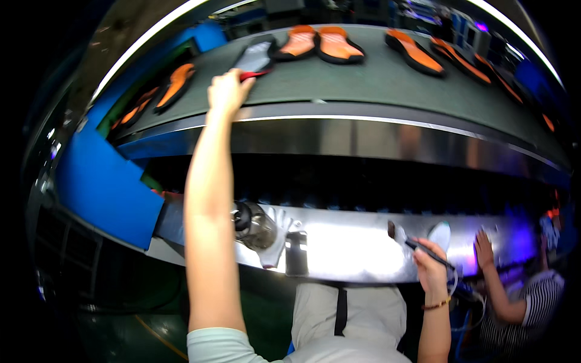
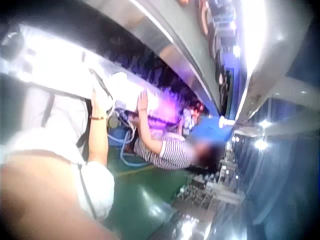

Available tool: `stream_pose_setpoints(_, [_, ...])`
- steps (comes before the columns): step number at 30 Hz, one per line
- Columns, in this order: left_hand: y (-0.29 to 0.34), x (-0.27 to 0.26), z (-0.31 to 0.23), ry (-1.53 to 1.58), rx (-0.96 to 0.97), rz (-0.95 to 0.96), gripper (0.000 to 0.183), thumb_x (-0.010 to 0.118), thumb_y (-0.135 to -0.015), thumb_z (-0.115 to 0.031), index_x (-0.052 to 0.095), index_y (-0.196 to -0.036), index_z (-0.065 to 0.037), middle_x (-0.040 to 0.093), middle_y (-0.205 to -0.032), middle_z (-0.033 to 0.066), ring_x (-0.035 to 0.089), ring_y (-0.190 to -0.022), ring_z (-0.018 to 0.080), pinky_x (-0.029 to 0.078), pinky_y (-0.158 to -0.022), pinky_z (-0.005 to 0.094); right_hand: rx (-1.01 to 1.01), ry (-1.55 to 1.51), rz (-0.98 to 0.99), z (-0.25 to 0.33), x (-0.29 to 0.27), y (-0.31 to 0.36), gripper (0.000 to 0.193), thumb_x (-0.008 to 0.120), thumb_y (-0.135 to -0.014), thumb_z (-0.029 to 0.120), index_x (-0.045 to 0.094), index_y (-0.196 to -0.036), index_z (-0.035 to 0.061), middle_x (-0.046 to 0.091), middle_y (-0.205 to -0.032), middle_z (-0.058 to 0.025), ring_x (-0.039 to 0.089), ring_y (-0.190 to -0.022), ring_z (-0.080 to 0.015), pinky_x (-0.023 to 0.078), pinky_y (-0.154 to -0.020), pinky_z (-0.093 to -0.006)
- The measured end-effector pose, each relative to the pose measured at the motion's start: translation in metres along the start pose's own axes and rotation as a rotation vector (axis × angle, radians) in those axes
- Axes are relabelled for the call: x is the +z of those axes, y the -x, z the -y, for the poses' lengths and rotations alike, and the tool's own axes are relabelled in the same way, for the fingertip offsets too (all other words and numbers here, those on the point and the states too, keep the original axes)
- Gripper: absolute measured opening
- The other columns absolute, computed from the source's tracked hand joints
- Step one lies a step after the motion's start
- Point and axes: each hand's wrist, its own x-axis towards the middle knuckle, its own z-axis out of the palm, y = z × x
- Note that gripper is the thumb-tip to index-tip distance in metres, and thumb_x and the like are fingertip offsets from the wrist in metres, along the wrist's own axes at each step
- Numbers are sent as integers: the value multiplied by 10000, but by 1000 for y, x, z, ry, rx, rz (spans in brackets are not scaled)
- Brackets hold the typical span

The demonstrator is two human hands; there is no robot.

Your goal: The person picks up orange and gray shoe soles from a conveyor belt one at a time and applies black paint to the edges using a brush. The person rotates each sole to cover all sides and returns it to the belt after painting.

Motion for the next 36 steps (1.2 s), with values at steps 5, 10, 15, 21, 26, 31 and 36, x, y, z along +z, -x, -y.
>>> stream_pose_setpoints(5, [32,-34,-11,85,466,-285,189,665,-709,-246,623,-793,-82,612,-736,78,550,-720,240,429,-658,323,-2,44,-139,-2,-20,-3,197,605,-738,5,586,-931,-29,594,-797,-51,515,-668,-82,403,-604,-184])
stream_pose_setpoints(10, [115,-91,13,1232,-187,-590,343,417,-877,-310,476,-1087,-44,554,-998,88,534,-845,162,449,-776,384,22,8,-120,0,-28,0,184,622,-736,34,600,-906,-31,581,-764,-29,494,-693,-71,383,-653,-188])
stream_pose_setpoints(15, [175,-84,45,1718,-737,143,372,472,-828,-198,443,-1082,73,537,-1007,184,542,-947,246,465,-774,442,48,-12,-87,1,-29,1,190,628,-736,31,604,-914,-32,600,-806,-56,530,-754,-93,407,-718,-202])
stream_pose_setpoints(21, [314,-87,-51,2426,-328,179,602,498,-798,-359,348,-1236,25,440,-1183,200,462,-1051,345,399,-868,493,51,-17,-61,-4,-40,5,194,643,-725,30,609,-905,-31,612,-849,-73,555,-793,-111,424,-761,-220])
stream_pose_setpoints(26, [389,-52,-90,2691,-433,169,771,470,-746,-536,277,-1288,-23,371,-1252,200,415,-1109,354,377,-887,508,41,0,-47,1,-53,7,190,636,-730,23,609,-910,-31,615,-849,-75,562,-792,-112,432,-764,-220])
stream_pose_setpoints(31, [391,-18,-139,2804,-554,498,929,401,-689,-720,224,-1331,-72,321,-1301,202,375,-1158,367,352,-915,512,6,-70,88,15,-37,6,195,636,-723,23,611,-910,-28,620,-831,-70,564,-783,-107,437,-757,-216])
stream_pose_setpoints(36, [371,29,-170,2509,-798,983,932,261,-702,-767,244,-1316,-66,338,-1272,203,380,-1136,375,326,-948,471,-39,154,217,15,-5,1,184,640,-721,28,616,-895,-28,626,-799,-71,584,-723,-119,462,-699,-218])
